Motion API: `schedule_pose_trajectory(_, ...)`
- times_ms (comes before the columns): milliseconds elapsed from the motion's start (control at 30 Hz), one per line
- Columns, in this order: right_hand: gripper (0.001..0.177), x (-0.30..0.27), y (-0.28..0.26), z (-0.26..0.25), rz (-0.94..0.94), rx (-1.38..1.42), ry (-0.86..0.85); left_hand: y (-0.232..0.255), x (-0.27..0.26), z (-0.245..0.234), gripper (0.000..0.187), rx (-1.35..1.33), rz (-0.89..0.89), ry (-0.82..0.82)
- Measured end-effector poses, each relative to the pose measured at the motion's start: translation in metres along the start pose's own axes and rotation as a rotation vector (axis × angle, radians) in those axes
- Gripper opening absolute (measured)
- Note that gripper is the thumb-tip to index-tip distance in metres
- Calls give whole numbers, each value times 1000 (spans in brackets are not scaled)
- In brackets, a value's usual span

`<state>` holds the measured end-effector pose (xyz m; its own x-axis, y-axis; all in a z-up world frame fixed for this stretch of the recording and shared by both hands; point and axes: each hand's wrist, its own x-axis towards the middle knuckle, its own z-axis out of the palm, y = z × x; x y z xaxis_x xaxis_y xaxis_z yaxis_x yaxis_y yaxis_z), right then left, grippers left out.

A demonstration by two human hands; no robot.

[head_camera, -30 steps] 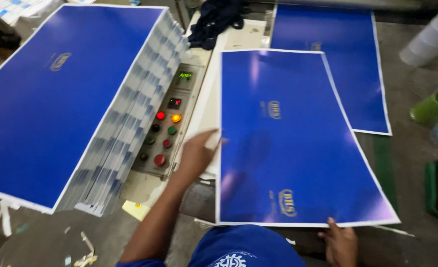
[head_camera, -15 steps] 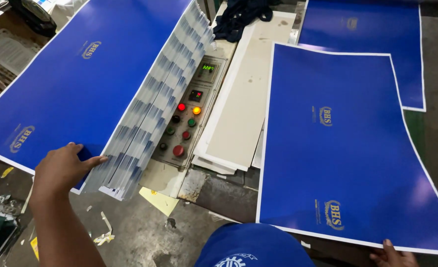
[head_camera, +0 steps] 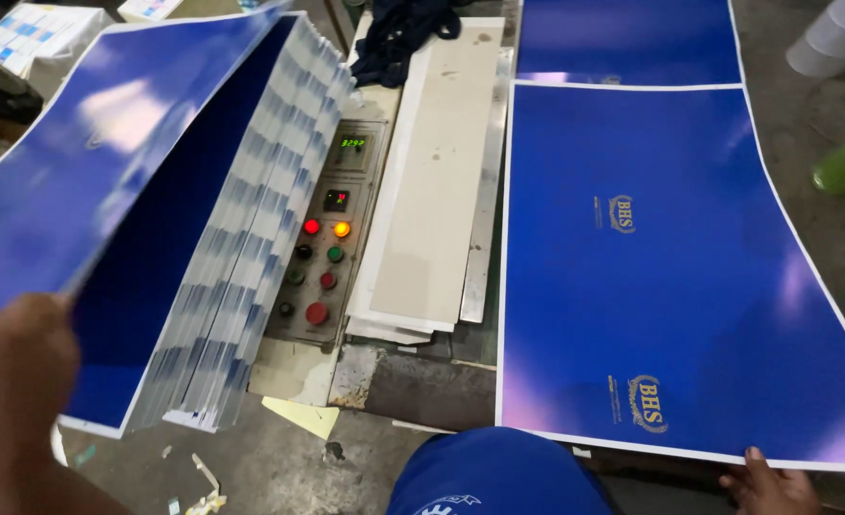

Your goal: Manually handling and stacking blue printed sheets near a processing machine.

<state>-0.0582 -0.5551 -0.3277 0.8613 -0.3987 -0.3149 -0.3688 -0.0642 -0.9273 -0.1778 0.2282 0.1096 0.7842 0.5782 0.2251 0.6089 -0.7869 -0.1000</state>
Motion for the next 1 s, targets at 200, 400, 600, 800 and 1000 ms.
schedule_pose_trajectory(200,34,-33,-29,25,29,103,67,106,-11,12,19,-244,237,84)
schedule_pose_trajectory(400,33,-34,-40,53,80,169,13,208,-19,45,20,-767,252,49)
schedule_pose_trajectory(600,31,13,-22,81,-30,268,-60,256,-19,63,22,-1007,183,-158)
schedule_pose_trajectory(800,39,53,-85,120,36,249,-108,280,-22,83,25,-1162,273,-294)
schedule_pose_trajectory(1000,55,29,-102,133,97,231,-200,310,-34,91,26,-1324,265,-335)
